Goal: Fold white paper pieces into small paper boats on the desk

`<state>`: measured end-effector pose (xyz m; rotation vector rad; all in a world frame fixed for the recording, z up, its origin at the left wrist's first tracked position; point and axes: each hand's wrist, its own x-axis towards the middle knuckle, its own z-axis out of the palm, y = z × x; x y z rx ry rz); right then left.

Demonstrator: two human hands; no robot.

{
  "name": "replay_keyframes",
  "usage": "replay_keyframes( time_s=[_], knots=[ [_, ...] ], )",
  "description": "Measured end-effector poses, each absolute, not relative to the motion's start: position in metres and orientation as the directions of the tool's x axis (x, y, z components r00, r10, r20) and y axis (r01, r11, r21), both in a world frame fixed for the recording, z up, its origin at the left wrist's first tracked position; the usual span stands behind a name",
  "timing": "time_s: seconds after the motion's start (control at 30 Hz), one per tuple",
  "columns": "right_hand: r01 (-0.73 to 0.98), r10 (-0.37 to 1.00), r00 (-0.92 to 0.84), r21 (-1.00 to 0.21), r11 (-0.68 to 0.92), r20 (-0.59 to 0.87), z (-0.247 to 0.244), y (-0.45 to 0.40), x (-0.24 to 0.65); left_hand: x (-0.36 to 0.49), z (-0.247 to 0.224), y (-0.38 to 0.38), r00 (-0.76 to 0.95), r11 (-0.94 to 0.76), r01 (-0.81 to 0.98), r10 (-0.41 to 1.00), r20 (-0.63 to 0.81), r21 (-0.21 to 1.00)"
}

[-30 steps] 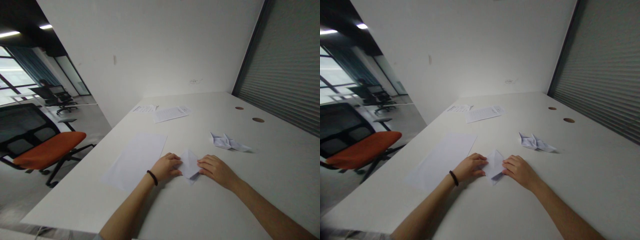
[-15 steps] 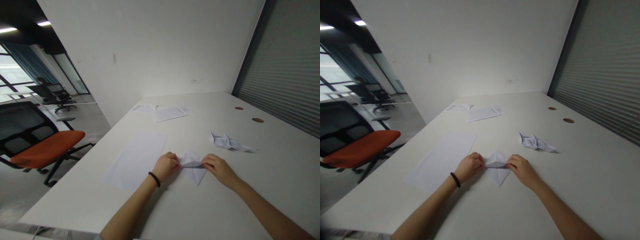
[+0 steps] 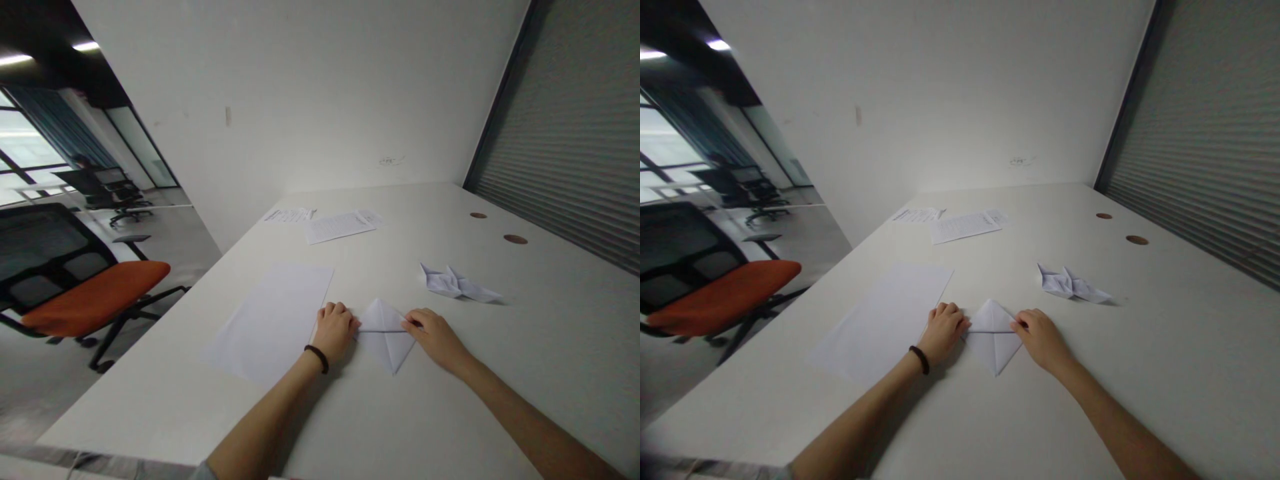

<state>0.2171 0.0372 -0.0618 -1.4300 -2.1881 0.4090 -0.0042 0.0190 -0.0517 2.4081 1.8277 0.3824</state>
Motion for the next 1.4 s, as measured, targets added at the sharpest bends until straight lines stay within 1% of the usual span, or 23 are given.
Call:
replay_keyframes(
  time_s=[0.1,0.17,0.3,0.37,0.47,0.57,0.6,0.67,0.73,0.8,0.93,1.07,1.3,1.4],
  knots=[
    [0.792,0.929,-0.305,-0.487,0.369,0.209,-0.06,0.036,0.217,-0.002,-0.05,0.017,0.242,-0.262,0.949,0.962,0.126,0.174],
    [0.786,0.933,-0.301,-0.502,0.36,0.198,-0.059,0.037,0.218,-0.004,-0.05,0.016,0.24,-0.261,0.946,0.962,0.129,0.191],
    [0.707,0.918,-0.344,-0.589,0.392,0.197,-0.06,0.039,0.223,-0.011,-0.051,0.017,0.302,-0.336,0.879,0.942,0.148,0.338],
    [0.681,0.908,-0.361,-0.604,0.414,0.215,-0.061,0.039,0.224,-0.014,-0.051,0.019,0.315,-0.352,0.849,0.936,0.157,0.395],
    [0.689,0.903,-0.354,-0.585,0.427,0.243,-0.065,0.039,0.223,-0.014,-0.052,0.023,0.257,-0.296,0.842,0.955,0.146,0.45],
    [0.731,0.904,-0.334,-0.532,0.427,0.268,-0.067,0.039,0.22,-0.011,-0.054,0.025,0.176,-0.21,0.854,0.978,0.115,0.476],
    [0.751,0.904,-0.328,-0.505,0.425,0.272,-0.067,0.04,0.219,-0.01,-0.054,0.025,0.157,-0.189,0.864,0.982,0.107,0.467],
    [0.784,0.904,-0.331,-0.453,0.424,0.271,-0.068,0.04,0.217,-0.008,-0.055,0.024,0.134,-0.17,0.896,0.984,0.114,0.41],
    [0.804,0.902,-0.342,-0.415,0.427,0.265,-0.067,0.041,0.217,-0.006,-0.055,0.022,0.145,-0.186,0.924,0.979,0.144,0.334],
    [0.812,0.898,-0.348,-0.393,0.432,0.268,-0.067,0.041,0.217,-0.006,-0.054,0.019,0.181,-0.226,0.932,0.968,0.175,0.284],
    [0.822,0.898,-0.342,-0.374,0.429,0.277,-0.069,0.041,0.217,-0.006,-0.053,0.016,0.236,-0.293,0.907,0.949,0.211,0.303],
    [0.816,0.896,-0.329,-0.389,0.428,0.297,-0.07,0.04,0.218,-0.005,-0.053,0.017,0.23,-0.281,0.903,0.955,0.186,0.326],
    [0.807,0.917,-0.251,-0.455,0.375,0.31,-0.07,0.039,0.22,0.0,-0.056,0.02,0.19,-0.234,0.938,0.964,0.184,0.255],
    [0.809,0.917,-0.25,-0.453,0.374,0.311,-0.072,0.04,0.218,0.001,-0.057,0.019,0.164,-0.207,0.947,0.969,0.185,0.245]
  ],
)
